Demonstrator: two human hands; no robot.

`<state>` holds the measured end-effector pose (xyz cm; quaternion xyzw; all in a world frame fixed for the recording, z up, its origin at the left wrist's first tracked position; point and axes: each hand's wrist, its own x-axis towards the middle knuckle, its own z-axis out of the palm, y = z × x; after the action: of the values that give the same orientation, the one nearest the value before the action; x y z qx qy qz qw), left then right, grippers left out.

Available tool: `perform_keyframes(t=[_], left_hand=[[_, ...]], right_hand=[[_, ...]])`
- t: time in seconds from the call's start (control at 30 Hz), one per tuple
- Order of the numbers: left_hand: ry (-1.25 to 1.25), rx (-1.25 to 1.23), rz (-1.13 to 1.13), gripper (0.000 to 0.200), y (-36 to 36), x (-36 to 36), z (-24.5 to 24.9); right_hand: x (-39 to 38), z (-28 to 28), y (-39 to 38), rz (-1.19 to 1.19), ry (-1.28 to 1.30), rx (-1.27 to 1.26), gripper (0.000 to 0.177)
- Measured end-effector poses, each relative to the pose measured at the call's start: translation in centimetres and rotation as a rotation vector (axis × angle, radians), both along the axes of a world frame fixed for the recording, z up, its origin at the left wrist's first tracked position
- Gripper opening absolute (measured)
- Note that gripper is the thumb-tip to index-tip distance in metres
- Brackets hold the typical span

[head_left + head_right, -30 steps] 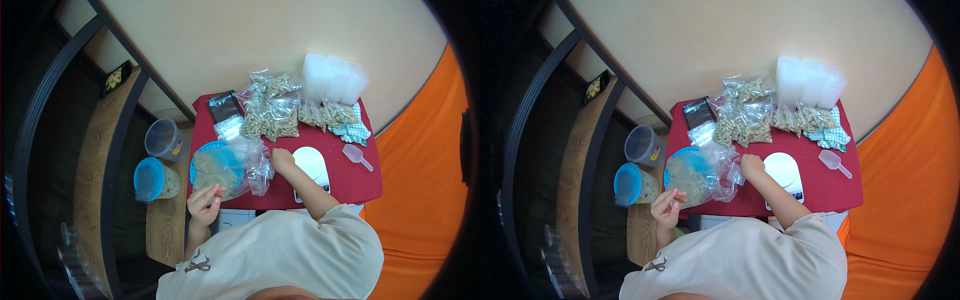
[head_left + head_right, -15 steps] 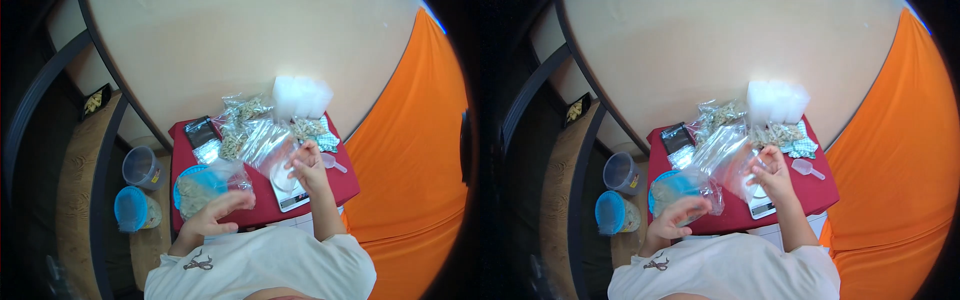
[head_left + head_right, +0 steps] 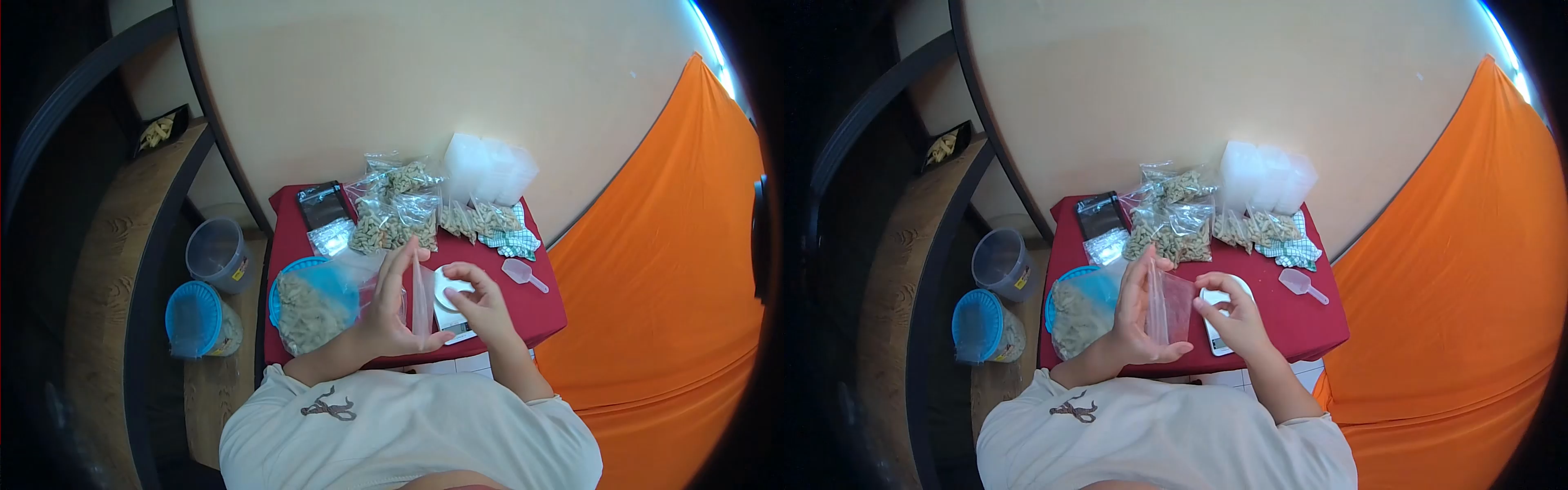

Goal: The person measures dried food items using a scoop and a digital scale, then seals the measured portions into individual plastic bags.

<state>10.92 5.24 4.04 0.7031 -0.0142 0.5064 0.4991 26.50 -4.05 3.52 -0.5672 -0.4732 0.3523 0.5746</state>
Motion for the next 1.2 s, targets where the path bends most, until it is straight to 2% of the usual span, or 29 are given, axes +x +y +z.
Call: perform_keyframes(t=[0.03, 0.07, 0.2, 0.37, 0.53, 0.87, 0.97, 1.03, 1.07, 1.13, 1.17, 1.2], left_hand=[[0.127, 0.231, 0.205, 0.116, -0.4, -0.2, 0.6], [0.141, 0.235, 0.292, 0.104, -1.1, -0.2, 1.0], [0.306, 0.401, 0.389, 0.094, -2.3, 0.7, 2.0], [0.363, 0.413, 0.442, 0.091, -5.0, 3.9, 3.1], [0.413, 0.484, 0.534, 0.09, -7.6, 8.3, 3.8], [0.482, 0.518, 0.561, 0.088, -11.6, 15.8, 3.3], [0.502, 0.522, 0.582, 0.087, -12.3, 17.1, 3.0], [0.525, 0.541, 0.598, 0.087, -12.5, 17.8, 2.8], [0.548, 0.558, 0.608, 0.086, -12.5, 18.0, 2.8], [0.56, 0.573, 0.614, 0.087, -12.6, 18.6, 2.6], [0.573, 0.588, 0.613, 0.087, -12.6, 18.9, 2.5], [0.573, 0.587, 0.616, 0.087, -12.5, 19.1, 2.4]], right_hand=[[0.1, 1.2, -0.3, -0.002, -0.006, 0.047, 0.027], [0.2, 2.1, -0.7, 0.083, 0.088, 0.065, 0.027], [0.5, 5.0, -2.4, 0.364, 0.311, 0.053, 0.03], [3.6, 4.7, -3.8, 0.453, 0.304, 0.06, 0.03], [8.6, 4.5, -6.0, 0.512, 0.417, 0.082, 0.025], [16.4, 2.7, -9.4, 0.508, 0.433, 0.134, 0.023], [17.5, 2.3, -9.9, 0.465, 0.35, 0.163, 0.025], [17.8, 2.5, -10.4, 0.289, 0.256, 0.17, 0.021], [18.2, 2.5, -10.4, 0.295, 0.255, 0.171, 0.021], [19.0, 2.6, -10.2, 0.266, -0.13, 0.237, 0.019], [19.2, 2.9, -10.2, 0.27, -0.13, 0.238, 0.019], [19.4, 3.5, -10.3, 0.266, -0.268, 0.183, 0.022]])
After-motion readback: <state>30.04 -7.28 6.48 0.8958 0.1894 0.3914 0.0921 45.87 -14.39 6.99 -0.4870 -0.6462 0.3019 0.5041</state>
